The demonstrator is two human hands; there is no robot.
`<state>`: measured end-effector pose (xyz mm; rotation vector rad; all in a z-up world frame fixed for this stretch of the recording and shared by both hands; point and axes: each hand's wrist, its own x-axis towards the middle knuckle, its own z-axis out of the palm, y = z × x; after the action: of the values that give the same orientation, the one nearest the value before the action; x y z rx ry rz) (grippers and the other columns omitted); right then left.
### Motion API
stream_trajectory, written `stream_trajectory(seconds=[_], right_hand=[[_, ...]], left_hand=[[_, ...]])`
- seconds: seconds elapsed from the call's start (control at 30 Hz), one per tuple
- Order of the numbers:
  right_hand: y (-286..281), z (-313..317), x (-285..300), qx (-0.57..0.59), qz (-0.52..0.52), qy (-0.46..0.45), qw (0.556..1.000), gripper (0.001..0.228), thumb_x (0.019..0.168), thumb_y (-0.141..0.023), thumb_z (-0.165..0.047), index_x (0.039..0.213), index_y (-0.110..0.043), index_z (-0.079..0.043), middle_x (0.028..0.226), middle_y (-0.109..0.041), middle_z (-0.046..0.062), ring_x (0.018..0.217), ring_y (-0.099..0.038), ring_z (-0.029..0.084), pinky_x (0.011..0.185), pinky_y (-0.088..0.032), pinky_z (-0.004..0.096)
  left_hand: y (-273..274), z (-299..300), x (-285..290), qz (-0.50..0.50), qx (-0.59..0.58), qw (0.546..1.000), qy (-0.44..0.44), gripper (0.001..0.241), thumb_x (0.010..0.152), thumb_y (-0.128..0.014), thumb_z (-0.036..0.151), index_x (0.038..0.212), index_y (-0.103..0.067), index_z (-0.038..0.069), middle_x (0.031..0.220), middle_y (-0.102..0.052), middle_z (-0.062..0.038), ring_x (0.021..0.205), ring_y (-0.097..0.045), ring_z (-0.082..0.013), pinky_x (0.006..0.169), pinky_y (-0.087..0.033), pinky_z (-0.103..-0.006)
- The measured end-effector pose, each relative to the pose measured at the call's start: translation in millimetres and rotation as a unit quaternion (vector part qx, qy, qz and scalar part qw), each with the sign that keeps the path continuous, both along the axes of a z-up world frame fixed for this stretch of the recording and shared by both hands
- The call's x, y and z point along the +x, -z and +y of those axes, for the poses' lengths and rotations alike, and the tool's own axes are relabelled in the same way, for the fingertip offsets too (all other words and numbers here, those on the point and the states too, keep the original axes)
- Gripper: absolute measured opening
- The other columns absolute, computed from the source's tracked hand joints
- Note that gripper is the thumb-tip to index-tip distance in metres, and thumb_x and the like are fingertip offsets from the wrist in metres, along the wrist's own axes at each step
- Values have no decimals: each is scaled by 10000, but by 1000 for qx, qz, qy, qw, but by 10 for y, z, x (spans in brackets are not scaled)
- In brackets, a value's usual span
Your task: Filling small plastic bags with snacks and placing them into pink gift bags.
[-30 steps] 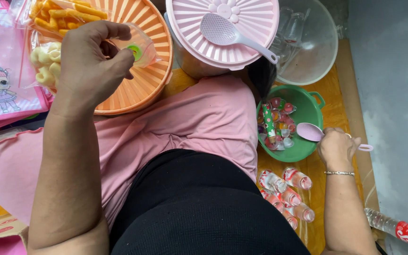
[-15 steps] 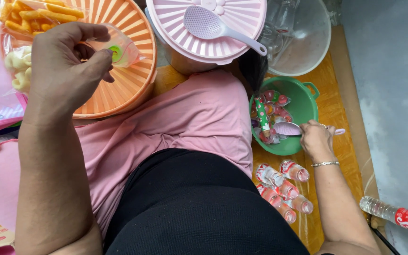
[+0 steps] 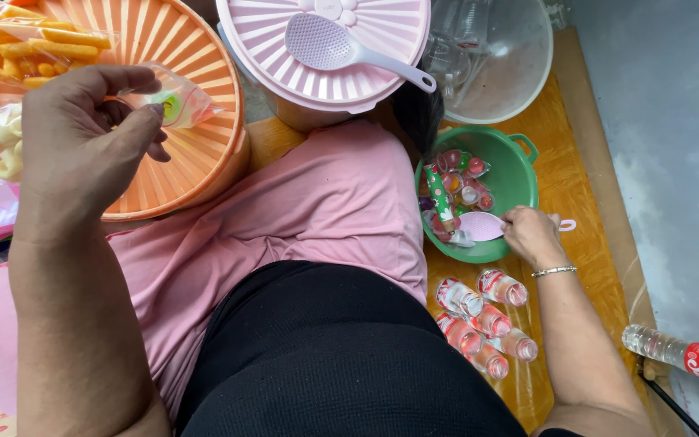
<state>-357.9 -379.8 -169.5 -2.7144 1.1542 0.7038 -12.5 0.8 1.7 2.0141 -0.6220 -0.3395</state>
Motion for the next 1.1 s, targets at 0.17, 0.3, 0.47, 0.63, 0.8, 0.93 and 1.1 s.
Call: stream_trajectory(seconds=[0.17, 0.3, 0.47, 0.63, 0.8, 0.93, 1.1], right_hand=[[-153, 25, 51, 111, 15, 95, 989, 188, 763, -528, -189, 844, -680, -115, 841, -654, 71, 804, -551, 278, 747, -377, 380], [-296, 135, 82, 177, -19, 195, 964, 167, 774, -561, -141, 878, -687, -106, 759, -620, 48, 740, -508, 187, 666, -370, 295], [-271, 132, 60, 237, -45, 233, 942, 148, 786, -557, -127, 840, -688, -82, 689, -575, 28, 660, -462, 149, 611, -337, 259], [-143, -12, -54, 294, -94, 259, 915, 134, 789, -558, -85, 841, -670, -33, 750, -612, 32, 703, -510, 133, 677, -379, 241], [-228, -64, -108, 295, -98, 232, 922, 146, 794, -568, -113, 850, -679, -36, 744, -613, 33, 729, -505, 131, 701, -371, 243], [-299, -166, -138, 307, -123, 239, 913, 123, 794, -577, -105, 797, -656, -11, 718, -588, 39, 707, -499, 130, 689, -374, 238], [-179, -186, -57, 200, -103, 188, 956, 143, 794, -557, -144, 781, -660, -45, 712, -608, 36, 695, -507, 149, 645, -368, 266]], left_hand=[[46, 31, 5, 6, -23, 1000, -1, 257, 845, -499, 1, 1085, -549, -77, 618, -542, -122, 558, -564, -107, 544, -430, -157], [22, -4, -30, 17, -3, 1000, -12, 235, 834, -508, 12, 1055, -567, -42, 600, -548, -104, 548, -569, -95, 538, -409, -140], [56, -8, -20, 15, -12, 1000, -2, 249, 827, -507, 8, 1061, -558, -60, 616, -552, -110, 549, -562, -98, 546, -421, -150], [22, 11, -42, 18, -6, 1000, -11, 246, 826, -511, 12, 1058, -562, -55, 615, -555, -107, 543, -569, -104, 544, -431, -157], [35, 13, -46, 10, -12, 1000, -15, 266, 811, -507, 12, 1061, -563, -60, 600, -556, -110, 536, -567, -102, 535, -425, -158], [-27, -9, -61, 0, -11, 1000, -19, 270, 786, -500, 24, 1038, -577, -34, 626, -552, -87, 509, -562, -98, 497, -415, -161], [9, -41, -64, 4, -31, 999, -9, 268, 770, -494, 23, 1017, -580, -37, 669, -560, -87, 509, -562, -98, 487, -426, -164]])
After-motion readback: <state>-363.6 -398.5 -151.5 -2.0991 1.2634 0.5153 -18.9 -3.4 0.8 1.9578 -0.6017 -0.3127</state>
